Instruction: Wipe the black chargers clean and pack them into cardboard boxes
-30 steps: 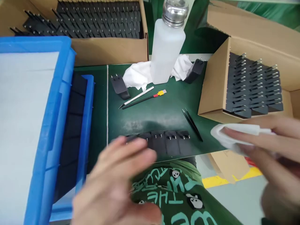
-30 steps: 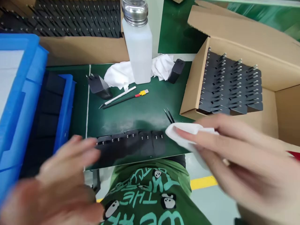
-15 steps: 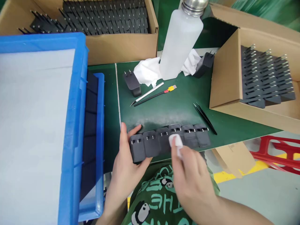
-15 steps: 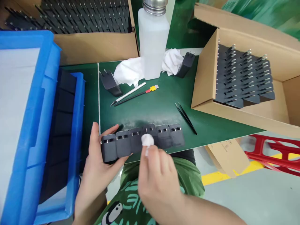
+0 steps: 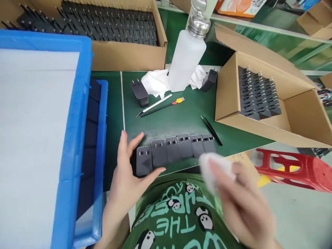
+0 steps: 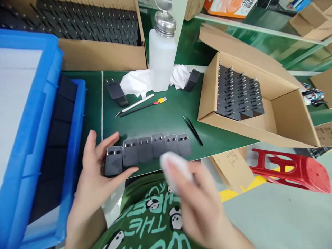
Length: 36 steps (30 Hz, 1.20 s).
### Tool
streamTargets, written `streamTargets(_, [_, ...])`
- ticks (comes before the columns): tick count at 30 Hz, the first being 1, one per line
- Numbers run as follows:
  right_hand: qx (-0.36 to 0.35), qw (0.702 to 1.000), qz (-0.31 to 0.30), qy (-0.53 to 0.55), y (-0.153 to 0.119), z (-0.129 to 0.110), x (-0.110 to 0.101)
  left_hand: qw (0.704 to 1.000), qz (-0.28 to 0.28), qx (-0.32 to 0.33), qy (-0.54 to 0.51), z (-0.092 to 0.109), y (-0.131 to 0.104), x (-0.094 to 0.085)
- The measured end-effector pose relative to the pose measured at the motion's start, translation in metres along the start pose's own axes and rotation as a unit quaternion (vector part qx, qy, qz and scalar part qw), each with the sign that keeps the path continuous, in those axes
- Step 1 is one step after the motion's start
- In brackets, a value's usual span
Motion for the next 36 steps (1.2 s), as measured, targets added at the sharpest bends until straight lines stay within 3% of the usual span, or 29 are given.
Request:
streamTargets(2, [0.006, 0.991, 0.103, -0.087, -0.003, 0.025, -0.011, 1.0, 0.013, -0.012, 0.012, 0.0, 0.002, 0.0])
streamTargets(3, [-0.004, 0.985, 0.122, -0.124, -0.005, 0.033, -0.008, 0.999, 0.022, -0.017, 0.022, 0.0, 0.003, 0.0])
streamTargets(5, [-0.038, 0.975, 0.105, -0.19, -0.009, 0.038, 0.01, 0.998, 0.04, -0.021, 0.042, 0.002, 0.005, 0.002])
streamTargets(8, [-0.109, 0.969, 0.071, -0.212, -0.013, 0.019, 0.039, 0.996, 0.063, -0.009, 0.068, 0.004, 0.006, 0.005])
streamTargets(11, [-0.196, 0.978, -0.036, -0.052, -0.015, -0.007, 0.047, 0.995, 0.062, 0.001, 0.079, 0.003, 0.005, 0.006])
streamTargets(13, [-0.229, 0.959, -0.145, 0.085, -0.016, -0.014, 0.04, 0.994, 0.052, 0.032, 0.087, 0.005, 0.003, 0.005])
streamTargets(15, [-0.216, 0.943, -0.194, 0.162, -0.016, -0.008, 0.025, 0.987, 0.059, 0.096, 0.112, 0.014, 0.002, 0.002])
streamTargets(18, [-0.142, 0.96, -0.166, 0.176, -0.02, 0.015, 0.002, 0.956, 0.075, 0.216, 0.182, 0.035, 0.005, 0.0])
streamTargets(22, [-0.08, 0.976, -0.094, 0.179, -0.03, 0.044, -0.016, 0.905, -0.019, 0.31, 0.29, 0.056, 0.016, 0.012])
streamTargets(26, [-0.07, 0.978, -0.048, 0.192, -0.033, 0.057, -0.021, 0.876, -0.047, 0.333, 0.347, 0.061, 0.023, 0.023])
streamTargets(36, [-0.029, 0.982, 0.059, 0.176, -0.023, 0.078, -0.035, 0.868, -0.028, 0.334, 0.366, 0.06, 0.025, 0.025])
Point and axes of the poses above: each hand's wrist, its own y-axis towards the middle knuckle, its own x-axis out of the palm, z = x × y, the point moved 3 cm from there along y, towards the middle knuckle, and after that the axes turned 13 degrees about z, right-handed, at the moved point
